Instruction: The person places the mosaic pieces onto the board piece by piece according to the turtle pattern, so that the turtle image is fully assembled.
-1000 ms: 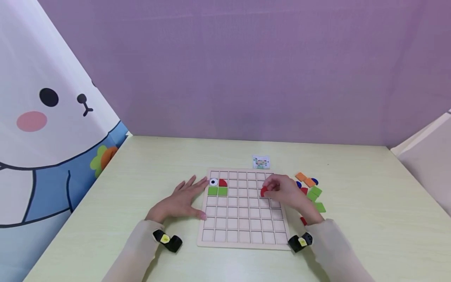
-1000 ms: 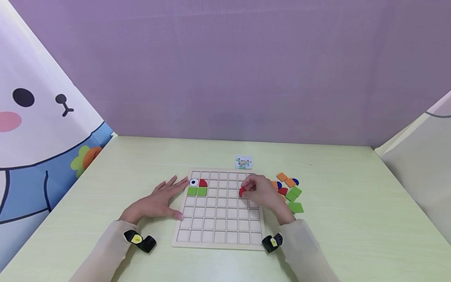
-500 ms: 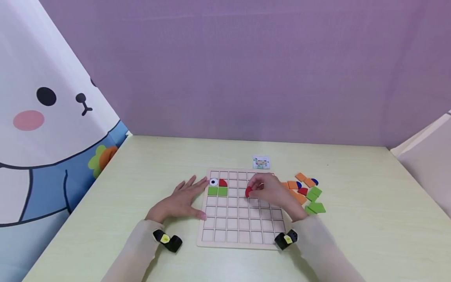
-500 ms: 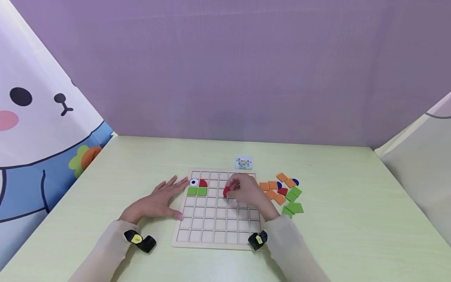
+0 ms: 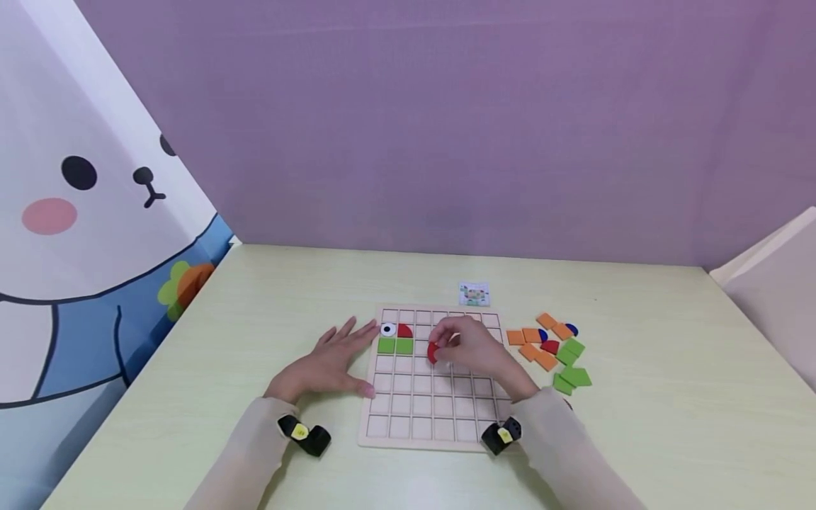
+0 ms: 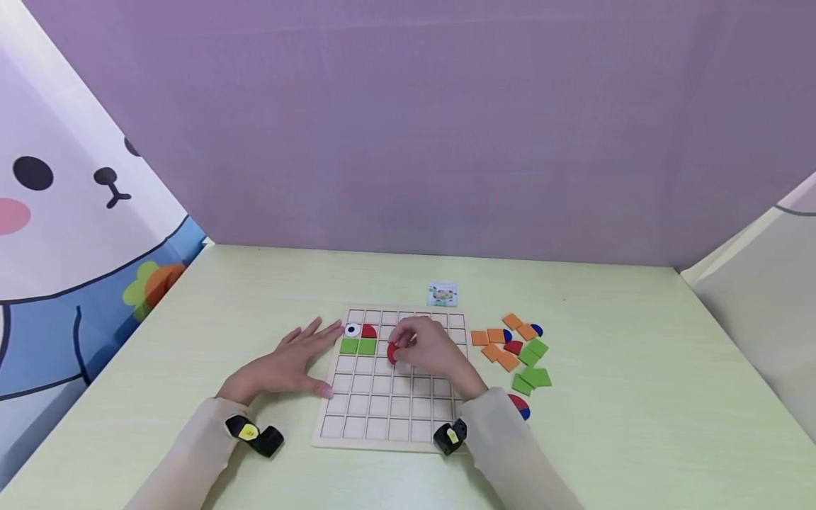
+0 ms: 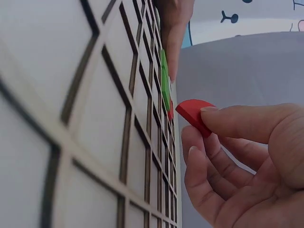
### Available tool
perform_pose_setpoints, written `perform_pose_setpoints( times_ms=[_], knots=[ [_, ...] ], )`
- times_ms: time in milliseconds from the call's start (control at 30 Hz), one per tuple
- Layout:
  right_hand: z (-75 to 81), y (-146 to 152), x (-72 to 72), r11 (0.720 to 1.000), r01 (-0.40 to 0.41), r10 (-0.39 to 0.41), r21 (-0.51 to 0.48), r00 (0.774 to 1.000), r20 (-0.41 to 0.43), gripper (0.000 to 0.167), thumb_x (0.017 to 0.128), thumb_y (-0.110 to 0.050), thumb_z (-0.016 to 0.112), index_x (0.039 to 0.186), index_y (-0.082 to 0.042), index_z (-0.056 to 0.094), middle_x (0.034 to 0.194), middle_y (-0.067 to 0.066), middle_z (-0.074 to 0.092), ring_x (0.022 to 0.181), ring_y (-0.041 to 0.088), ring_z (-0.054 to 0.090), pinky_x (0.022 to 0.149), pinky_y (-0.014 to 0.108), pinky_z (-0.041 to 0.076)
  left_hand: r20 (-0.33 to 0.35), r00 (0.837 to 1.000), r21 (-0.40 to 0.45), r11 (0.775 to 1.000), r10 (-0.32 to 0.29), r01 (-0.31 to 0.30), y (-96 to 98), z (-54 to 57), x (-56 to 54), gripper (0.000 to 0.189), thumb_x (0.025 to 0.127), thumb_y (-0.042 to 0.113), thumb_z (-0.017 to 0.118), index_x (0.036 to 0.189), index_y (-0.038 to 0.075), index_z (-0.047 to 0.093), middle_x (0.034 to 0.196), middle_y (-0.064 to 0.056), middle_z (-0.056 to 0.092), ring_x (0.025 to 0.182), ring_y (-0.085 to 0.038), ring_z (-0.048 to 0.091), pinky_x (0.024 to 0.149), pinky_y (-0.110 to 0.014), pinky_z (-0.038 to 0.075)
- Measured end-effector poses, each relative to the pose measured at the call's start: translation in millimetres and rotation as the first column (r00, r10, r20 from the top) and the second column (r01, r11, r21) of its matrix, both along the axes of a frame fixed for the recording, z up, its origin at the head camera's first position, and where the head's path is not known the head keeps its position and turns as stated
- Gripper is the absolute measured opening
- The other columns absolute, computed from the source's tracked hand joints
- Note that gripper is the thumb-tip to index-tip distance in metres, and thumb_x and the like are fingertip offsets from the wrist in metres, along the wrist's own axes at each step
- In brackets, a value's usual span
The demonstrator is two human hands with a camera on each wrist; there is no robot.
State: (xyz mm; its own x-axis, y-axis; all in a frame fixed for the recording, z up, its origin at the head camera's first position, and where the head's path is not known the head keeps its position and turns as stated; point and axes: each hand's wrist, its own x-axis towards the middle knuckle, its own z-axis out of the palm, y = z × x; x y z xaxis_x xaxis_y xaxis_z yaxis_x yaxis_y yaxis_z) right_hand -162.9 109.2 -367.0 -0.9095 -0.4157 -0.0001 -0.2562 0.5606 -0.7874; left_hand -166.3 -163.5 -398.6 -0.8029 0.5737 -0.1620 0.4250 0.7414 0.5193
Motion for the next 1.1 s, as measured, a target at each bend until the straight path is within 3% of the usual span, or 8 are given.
perform_pose_setpoints(
  times_ms=[300,767,1100],
  knots=[
    [0.8,-14,4.8,0.998,-0.043,0.041,0.041,0.998,0.050,0.015,0.082,-0.001,0.068,0.095,-0.007,0.073,0.082,0.000,0.064,0.073,0.013,0.053,0.067,0.024,0.048,0.009,1.000,-0.008,1.000,0.012,-0.012,1.2,1.8,1.7,0.108,0.070,0.059,0.074,0.153,0.017,0.019,0.161,-0.001,0.014,0.148,-0.034,-0.004,0.117,-0.058,0.000],
    [-0.1,-33,10.7,0.991,-0.133,0.131,0.025,0.988,0.083,0.010,0.080,0.000,0.070,0.085,-0.008,0.069,0.077,-0.001,0.063,0.071,0.012,0.056,0.066,0.025,0.049,-0.007,1.000,0.003,1.000,-0.003,0.003,-1.1,3.2,1.9,0.108,0.071,0.059,0.073,0.153,0.015,0.019,0.161,-0.004,0.014,0.148,-0.036,-0.004,0.116,-0.060,0.000],
    [-0.9,-45,16.1,0.990,-0.133,0.128,0.042,0.986,0.108,0.009,0.079,0.001,0.068,0.081,-0.007,0.070,0.071,-0.001,0.062,0.064,0.011,0.053,0.058,0.022,0.045,0.000,1.000,0.010,1.000,-0.003,0.003,-2.4,3.2,2.7,0.107,0.072,0.058,0.073,0.153,0.012,0.020,0.161,-0.006,0.015,0.147,-0.038,-0.004,0.116,-0.060,-0.001]
  ],
)
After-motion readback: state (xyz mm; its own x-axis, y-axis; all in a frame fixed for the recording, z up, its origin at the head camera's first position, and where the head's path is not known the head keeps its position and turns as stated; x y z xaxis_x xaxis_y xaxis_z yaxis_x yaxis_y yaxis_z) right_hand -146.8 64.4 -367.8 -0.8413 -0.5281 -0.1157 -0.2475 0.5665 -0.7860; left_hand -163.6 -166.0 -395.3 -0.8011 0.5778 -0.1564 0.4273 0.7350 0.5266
